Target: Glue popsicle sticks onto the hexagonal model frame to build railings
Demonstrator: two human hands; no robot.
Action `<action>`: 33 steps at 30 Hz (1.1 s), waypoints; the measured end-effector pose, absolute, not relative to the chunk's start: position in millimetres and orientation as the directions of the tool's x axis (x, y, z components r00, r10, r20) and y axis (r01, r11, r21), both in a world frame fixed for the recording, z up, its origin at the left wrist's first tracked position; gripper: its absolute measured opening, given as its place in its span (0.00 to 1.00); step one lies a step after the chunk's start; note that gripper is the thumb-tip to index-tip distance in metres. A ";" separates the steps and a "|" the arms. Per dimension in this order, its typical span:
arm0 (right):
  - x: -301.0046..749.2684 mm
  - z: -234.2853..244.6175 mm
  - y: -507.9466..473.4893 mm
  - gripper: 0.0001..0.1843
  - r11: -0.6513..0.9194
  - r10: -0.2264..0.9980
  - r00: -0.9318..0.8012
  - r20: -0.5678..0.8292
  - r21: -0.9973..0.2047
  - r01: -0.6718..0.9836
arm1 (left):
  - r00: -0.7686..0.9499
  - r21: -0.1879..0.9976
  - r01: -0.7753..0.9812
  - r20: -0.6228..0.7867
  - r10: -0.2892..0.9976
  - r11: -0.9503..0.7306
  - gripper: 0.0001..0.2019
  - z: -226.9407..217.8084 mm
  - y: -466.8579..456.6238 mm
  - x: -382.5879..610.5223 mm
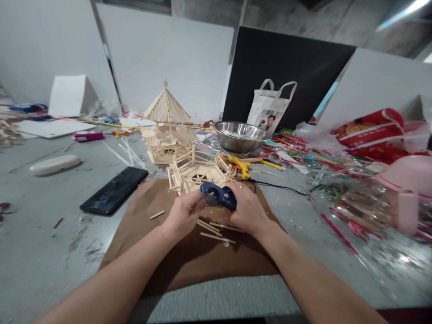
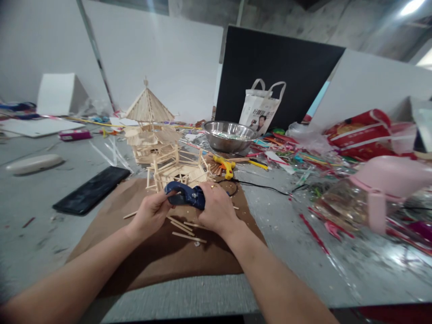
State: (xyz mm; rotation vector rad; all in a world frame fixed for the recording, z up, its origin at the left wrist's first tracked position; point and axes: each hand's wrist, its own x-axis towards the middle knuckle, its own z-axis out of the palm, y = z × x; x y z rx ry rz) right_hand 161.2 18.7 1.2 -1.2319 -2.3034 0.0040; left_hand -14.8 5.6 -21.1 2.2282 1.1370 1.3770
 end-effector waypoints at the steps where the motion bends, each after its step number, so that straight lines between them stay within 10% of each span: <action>1: 161.2 1.3 18.6 0.25 0.586 0.776 -0.448 0.444 -0.244 0.772 | 0.236 0.595 0.473 0.625 0.744 -0.650 0.11 -21.1 5.6 -14.8; 33: 161.4 0.8 17.9 0.24 0.578 0.781 -0.467 0.415 -0.194 0.793 | 0.258 0.588 0.479 0.615 0.745 -0.651 0.10 -22.9 6.9 -17.8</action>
